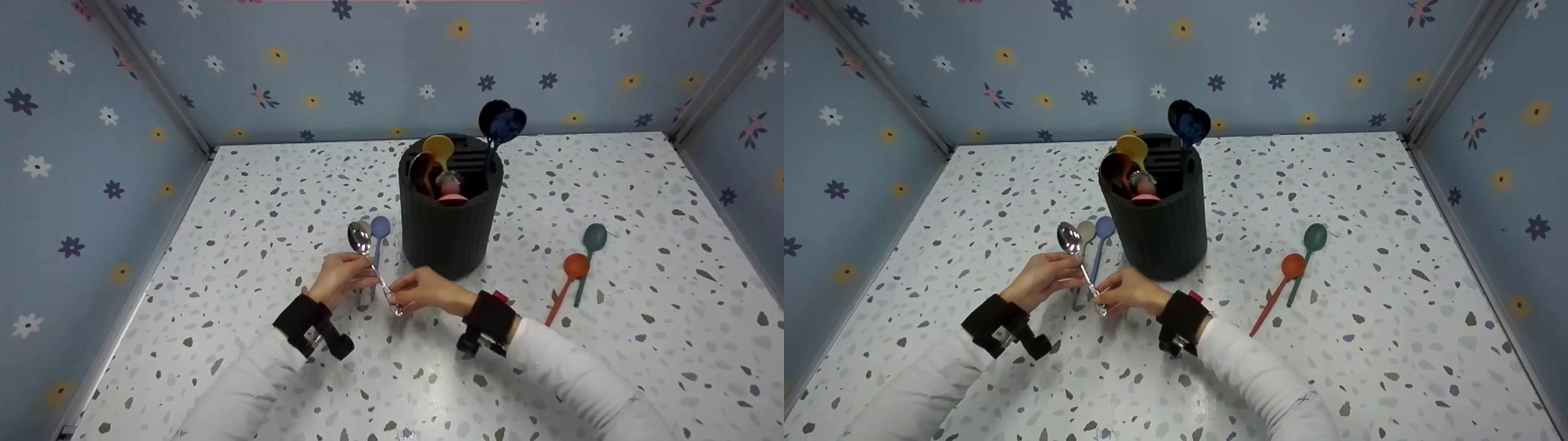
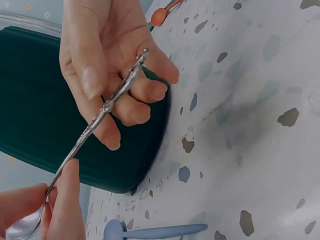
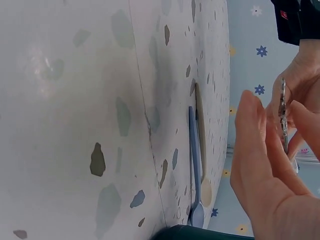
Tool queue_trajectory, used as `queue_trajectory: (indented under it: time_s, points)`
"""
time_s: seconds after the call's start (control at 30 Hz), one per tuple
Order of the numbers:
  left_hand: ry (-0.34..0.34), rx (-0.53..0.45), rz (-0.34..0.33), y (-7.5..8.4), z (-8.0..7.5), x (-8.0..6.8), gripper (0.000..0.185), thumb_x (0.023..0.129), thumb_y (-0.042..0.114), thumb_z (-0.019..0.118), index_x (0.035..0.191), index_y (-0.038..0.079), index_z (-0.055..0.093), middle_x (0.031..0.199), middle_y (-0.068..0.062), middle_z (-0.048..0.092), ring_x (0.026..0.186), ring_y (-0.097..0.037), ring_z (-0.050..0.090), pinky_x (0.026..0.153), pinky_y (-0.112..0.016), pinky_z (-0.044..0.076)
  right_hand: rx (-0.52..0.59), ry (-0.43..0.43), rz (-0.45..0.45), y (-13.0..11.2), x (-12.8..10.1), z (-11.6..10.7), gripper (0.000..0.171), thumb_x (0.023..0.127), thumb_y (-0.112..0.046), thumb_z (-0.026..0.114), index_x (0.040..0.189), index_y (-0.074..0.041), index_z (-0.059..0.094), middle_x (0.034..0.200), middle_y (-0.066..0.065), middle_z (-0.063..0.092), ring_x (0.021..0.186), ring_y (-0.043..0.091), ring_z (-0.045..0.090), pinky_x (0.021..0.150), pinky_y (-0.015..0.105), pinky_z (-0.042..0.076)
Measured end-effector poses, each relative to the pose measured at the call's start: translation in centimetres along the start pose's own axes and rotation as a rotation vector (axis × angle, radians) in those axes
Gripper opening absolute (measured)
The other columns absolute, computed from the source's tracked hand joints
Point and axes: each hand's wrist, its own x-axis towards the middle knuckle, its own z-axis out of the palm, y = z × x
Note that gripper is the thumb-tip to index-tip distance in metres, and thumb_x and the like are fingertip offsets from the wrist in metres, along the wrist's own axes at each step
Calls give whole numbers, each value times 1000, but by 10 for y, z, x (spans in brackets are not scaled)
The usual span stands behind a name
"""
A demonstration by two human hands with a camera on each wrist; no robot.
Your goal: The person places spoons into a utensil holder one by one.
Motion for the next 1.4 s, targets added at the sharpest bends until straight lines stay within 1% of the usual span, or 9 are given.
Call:
queue_trajectory:
  time_s: [0.17, 0.33, 0.47, 0.6, 0.73, 0.93, 1.07, 1.27, 1.4]
  points:
    - [0, 36, 13, 7, 7, -6, 17, 85, -3, 53, 98, -12, 50, 91, -20, 54, 73, -20, 60, 71, -29, 55, -19, 9, -36, -4, -2, -1, 32, 80, -5, 63, 106, 11, 56, 93, 16, 64, 77, 18, 63, 75, 36, 54]
    - [4, 71, 34, 15, 13, -14, 17, 85, -1, 54, 99, -10, 50, 90, -15, 54, 71, -17, 59, 71, -29, 55, -8, 24, -71, -11, -7, -3, 28, 80, -2, 61, 104, 11, 57, 88, 13, 64, 74, 16, 63, 72, 34, 54]
    - [-11, 76, 80, 21, 18, -23, 18, 84, 0, 55, 99, -9, 50, 88, -14, 56, 72, -18, 60, 70, -30, 55, -4, 41, -95, -19, -13, -4, 25, 80, 0, 60, 103, 8, 58, 84, 10, 65, 72, 15, 62, 71, 33, 55]
    - [-36, 63, 135, 30, 23, -32, 16, 84, -1, 55, 98, -8, 50, 85, -12, 57, 69, -17, 60, 69, -31, 55, -30, 65, -118, -31, -22, -5, 25, 79, 1, 60, 104, 8, 58, 85, 10, 65, 73, 13, 62, 71, 32, 55]
    - [-67, 43, 179, 44, 30, -41, 13, 84, -2, 55, 95, -8, 51, 83, -11, 58, 67, -16, 59, 68, -31, 56, -79, 96, -140, -46, -31, -9, 28, 78, 2, 60, 105, 8, 57, 87, 11, 64, 75, 12, 62, 73, 30, 54]
    - [-102, 42, 242, 69, 40, -55, 10, 84, -2, 56, 91, -5, 51, 79, -8, 57, 67, -15, 58, 68, -31, 56, -180, 132, -204, -72, -44, -15, 29, 78, -2, 64, 105, 6, 59, 88, 11, 64, 77, 11, 60, 73, 27, 53]
    - [-130, 55, 290, 84, 47, -61, 9, 85, -1, 55, 92, -5, 50, 80, -8, 56, 68, -15, 58, 68, -30, 55, -202, 155, -247, -87, -50, -20, 27, 78, -1, 63, 103, 8, 59, 87, 11, 64, 75, 11, 60, 73, 28, 53]
    - [-144, 54, 332, 106, 58, -66, 8, 85, 0, 56, 90, -3, 51, 83, -10, 55, 70, -17, 58, 68, -30, 55, -252, 196, -306, -110, -57, -29, 24, 78, 3, 61, 101, 10, 59, 88, 15, 63, 72, 9, 60, 71, 27, 54]
    - [-146, 49, 383, 123, 68, -67, 8, 84, 0, 56, 88, -2, 50, 82, -9, 54, 69, -16, 57, 67, -31, 55, -285, 233, -336, -127, -61, -37, 23, 79, 3, 60, 101, 10, 59, 90, 17, 62, 72, 11, 60, 71, 27, 54]
